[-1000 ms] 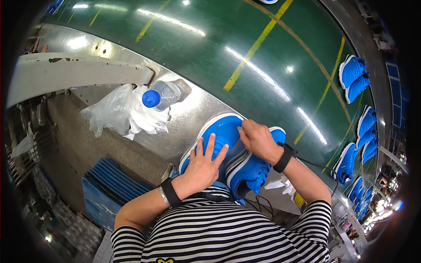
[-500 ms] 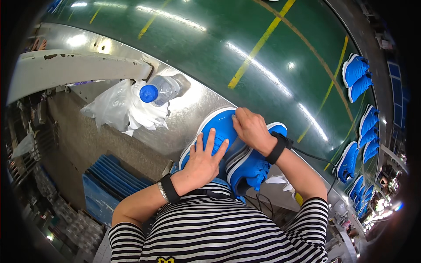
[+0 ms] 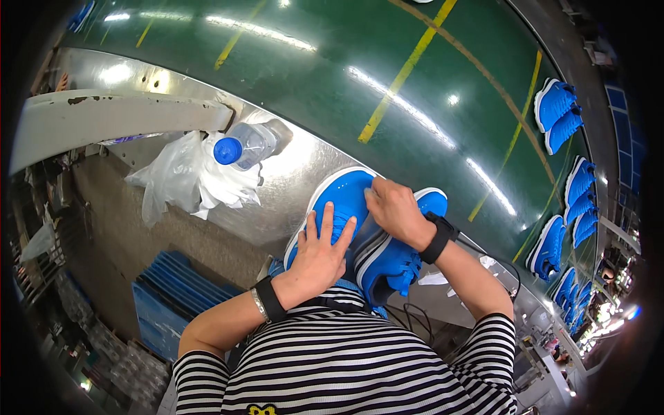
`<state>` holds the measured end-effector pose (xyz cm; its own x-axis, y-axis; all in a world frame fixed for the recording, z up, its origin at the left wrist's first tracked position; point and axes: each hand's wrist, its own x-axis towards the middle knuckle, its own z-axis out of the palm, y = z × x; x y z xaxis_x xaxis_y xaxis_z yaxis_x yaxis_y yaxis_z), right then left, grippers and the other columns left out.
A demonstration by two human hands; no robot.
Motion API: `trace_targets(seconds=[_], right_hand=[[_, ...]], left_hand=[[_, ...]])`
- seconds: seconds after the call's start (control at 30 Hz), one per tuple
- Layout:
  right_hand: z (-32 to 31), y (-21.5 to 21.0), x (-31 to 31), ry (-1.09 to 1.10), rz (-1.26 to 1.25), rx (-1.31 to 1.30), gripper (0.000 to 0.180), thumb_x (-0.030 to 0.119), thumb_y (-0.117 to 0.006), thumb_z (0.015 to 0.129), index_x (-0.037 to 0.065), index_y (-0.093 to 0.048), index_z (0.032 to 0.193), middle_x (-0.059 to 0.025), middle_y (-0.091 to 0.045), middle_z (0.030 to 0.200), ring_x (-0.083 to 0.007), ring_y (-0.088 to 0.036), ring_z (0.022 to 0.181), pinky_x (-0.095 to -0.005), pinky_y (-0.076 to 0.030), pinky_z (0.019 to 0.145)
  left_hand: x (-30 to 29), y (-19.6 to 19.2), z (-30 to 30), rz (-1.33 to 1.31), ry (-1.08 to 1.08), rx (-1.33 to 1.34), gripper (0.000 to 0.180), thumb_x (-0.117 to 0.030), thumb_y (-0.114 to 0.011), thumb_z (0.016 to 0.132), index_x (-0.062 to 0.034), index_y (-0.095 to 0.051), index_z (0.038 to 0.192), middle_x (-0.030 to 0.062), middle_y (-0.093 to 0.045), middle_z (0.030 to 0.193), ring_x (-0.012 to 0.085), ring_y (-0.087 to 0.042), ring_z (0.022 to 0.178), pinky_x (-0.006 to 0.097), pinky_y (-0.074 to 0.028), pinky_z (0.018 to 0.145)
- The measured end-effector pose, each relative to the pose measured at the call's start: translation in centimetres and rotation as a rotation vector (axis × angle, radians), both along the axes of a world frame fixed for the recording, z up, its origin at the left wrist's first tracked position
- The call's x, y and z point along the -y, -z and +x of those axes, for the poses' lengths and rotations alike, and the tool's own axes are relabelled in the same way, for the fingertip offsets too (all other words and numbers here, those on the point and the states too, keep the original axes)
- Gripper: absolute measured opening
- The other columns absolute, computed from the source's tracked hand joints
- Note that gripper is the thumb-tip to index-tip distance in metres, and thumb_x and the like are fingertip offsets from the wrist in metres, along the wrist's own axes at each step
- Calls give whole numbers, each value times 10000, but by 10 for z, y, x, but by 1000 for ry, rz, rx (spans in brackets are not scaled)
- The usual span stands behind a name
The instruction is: The person wipes the soles and uppers of blue sneakers using a white cloth. They handle the shoes one by one, picking them up from a conveyor belt, cleaning them, and placing them back on the belt. The task involves repetitive wiping motions on the shoe surfaces.
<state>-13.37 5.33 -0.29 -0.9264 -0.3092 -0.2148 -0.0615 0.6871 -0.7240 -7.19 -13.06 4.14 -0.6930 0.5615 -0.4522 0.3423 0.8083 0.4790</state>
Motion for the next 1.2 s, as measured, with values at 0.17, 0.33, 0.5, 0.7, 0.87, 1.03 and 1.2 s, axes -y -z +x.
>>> trace_targets(seconds=[0.17,0.33,0.5,0.7,0.87,1.03,1.2], right_hand=[[-11,8,14,54,11,-75,139,105,-507,785,-18,-463,739,-222,-546,705,-412,-540,645,-475,-435,582],[-1,-2,9,93,0,87,192,133,-532,794,-26,-463,711,-233,-526,665,-414,-522,648,-457,-405,575],[-11,7,17,151,9,-40,203,145,-537,787,-32,-481,705,-243,-518,631,-418,-523,628,-452,-405,570],[-10,4,17,122,-23,73,219,155,-537,790,-37,-481,703,-247,-510,616,-417,-520,612,-457,-401,556],[-16,3,24,129,36,78,200,151,-525,778,-32,-499,703,-249,-556,673,-426,-549,677,-479,-437,614],[-15,-2,20,98,55,76,194,150,-520,778,-31,-508,710,-246,-560,676,-419,-551,671,-478,-436,610],[-16,0,22,95,65,64,185,145,-515,769,-32,-526,717,-245,-560,677,-417,-552,661,-470,-440,609]], left_hand=[[-1,0,-4,13,0,23,766,-176,-655,687,-98,-270,1344,351,-131,1330,571,-279,1120,580,-388,838],[1,2,-2,14,-1,-1,752,-188,-645,697,-95,-271,1343,353,-132,1328,576,-283,1110,580,-392,833],[2,2,-3,23,-1,-2,752,-192,-646,694,-94,-275,1341,353,-145,1324,573,-291,1102,582,-394,829],[2,3,-2,16,3,-12,756,-197,-651,689,-90,-279,1338,353,-153,1320,576,-296,1099,578,-400,816],[3,3,-1,41,-24,-21,752,-188,-653,688,-85,-285,1335,356,-153,1319,579,-299,1098,580,-396,817],[2,3,-4,41,-25,-5,751,-179,-653,688,-85,-286,1336,357,-149,1321,582,-292,1104,583,-391,820],[2,3,-4,41,-35,-13,754,-186,-656,687,-88,-286,1337,355,-148,1323,581,-291,1106,583,-390,825]])
